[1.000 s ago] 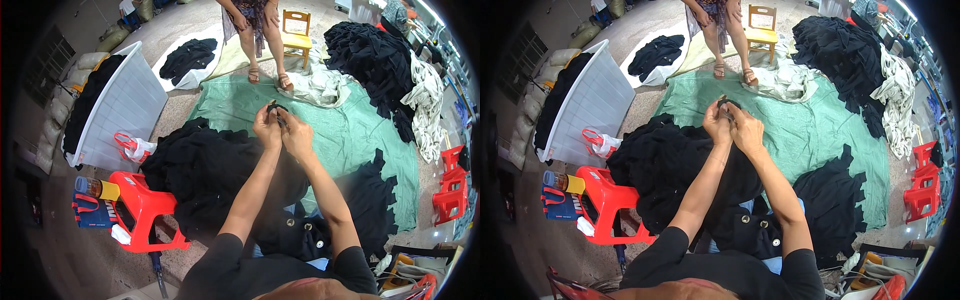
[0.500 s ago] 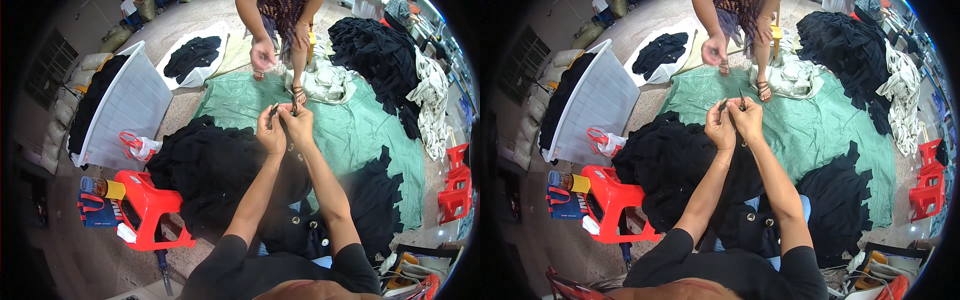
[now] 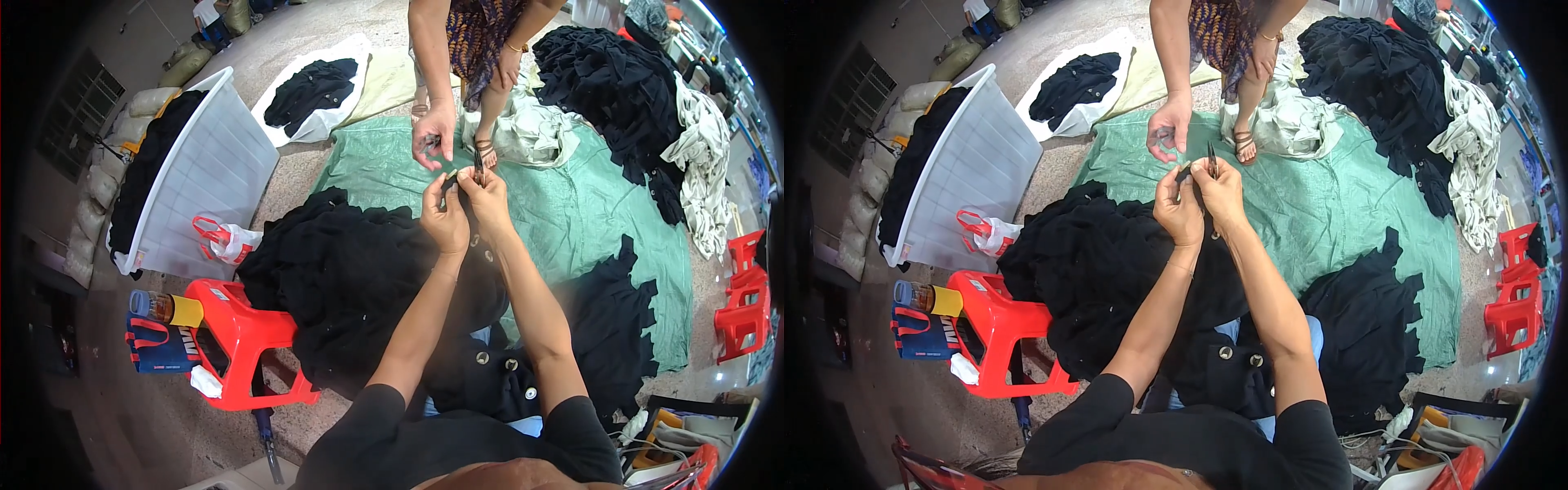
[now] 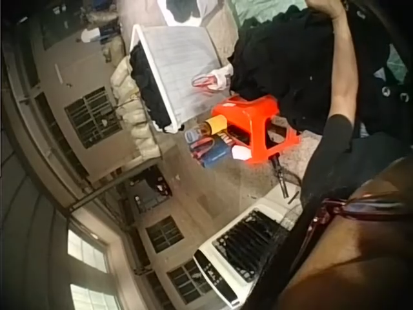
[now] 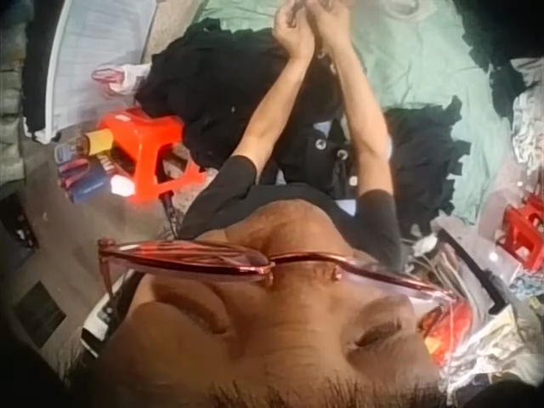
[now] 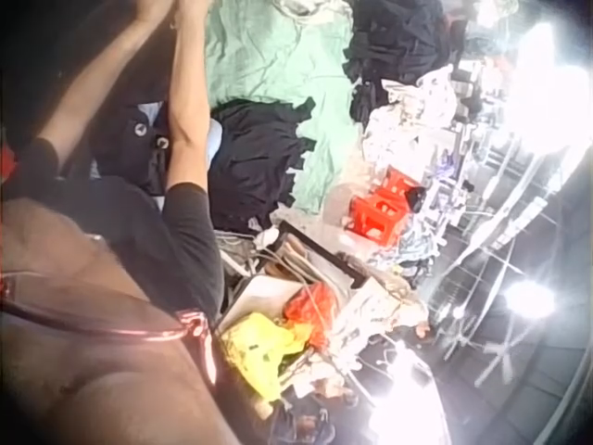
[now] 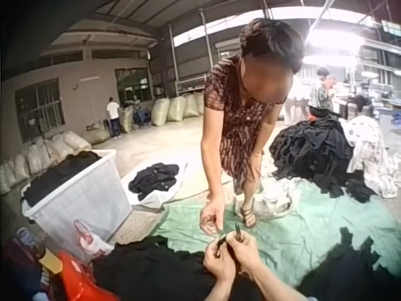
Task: Inspecting and handling black fabric garment pieces with metal eyelets in a factory setting.
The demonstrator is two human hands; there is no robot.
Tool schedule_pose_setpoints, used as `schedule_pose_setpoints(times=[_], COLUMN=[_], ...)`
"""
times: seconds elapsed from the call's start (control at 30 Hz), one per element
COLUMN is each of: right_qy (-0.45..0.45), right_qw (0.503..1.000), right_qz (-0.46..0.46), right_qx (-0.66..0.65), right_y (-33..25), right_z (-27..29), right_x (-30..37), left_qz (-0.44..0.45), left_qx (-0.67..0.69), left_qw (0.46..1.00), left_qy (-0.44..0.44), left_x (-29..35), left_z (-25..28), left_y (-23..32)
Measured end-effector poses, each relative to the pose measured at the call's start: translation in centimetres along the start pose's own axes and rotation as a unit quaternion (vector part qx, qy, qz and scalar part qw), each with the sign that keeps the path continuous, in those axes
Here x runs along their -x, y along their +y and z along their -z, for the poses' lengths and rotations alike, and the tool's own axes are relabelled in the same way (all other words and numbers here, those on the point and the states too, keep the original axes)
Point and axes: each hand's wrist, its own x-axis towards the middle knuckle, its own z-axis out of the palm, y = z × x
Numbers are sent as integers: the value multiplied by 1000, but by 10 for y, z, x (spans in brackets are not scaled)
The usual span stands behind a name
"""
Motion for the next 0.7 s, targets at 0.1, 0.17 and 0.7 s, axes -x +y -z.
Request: schedule_pose_setpoints(times=[0.1, 0.17, 0.7], right_qy=[-14, -12, -60], right_qw=[1000, 1000, 888], right_qz=[-12, -14, 215], right_qx=[-2, -2, 403], right_y=[-9, -18, -56], right_z=[2, 3, 41], right_x=[3, 10, 13], left_qz=[-4, 103, 212], left_qx=[20, 93, 286], left_qw=[1000, 990, 935], left_qy=[5, 15, 9], left_x=[0, 0, 3], left_z=[-3, -3, -7], left_y=[8, 15, 20])
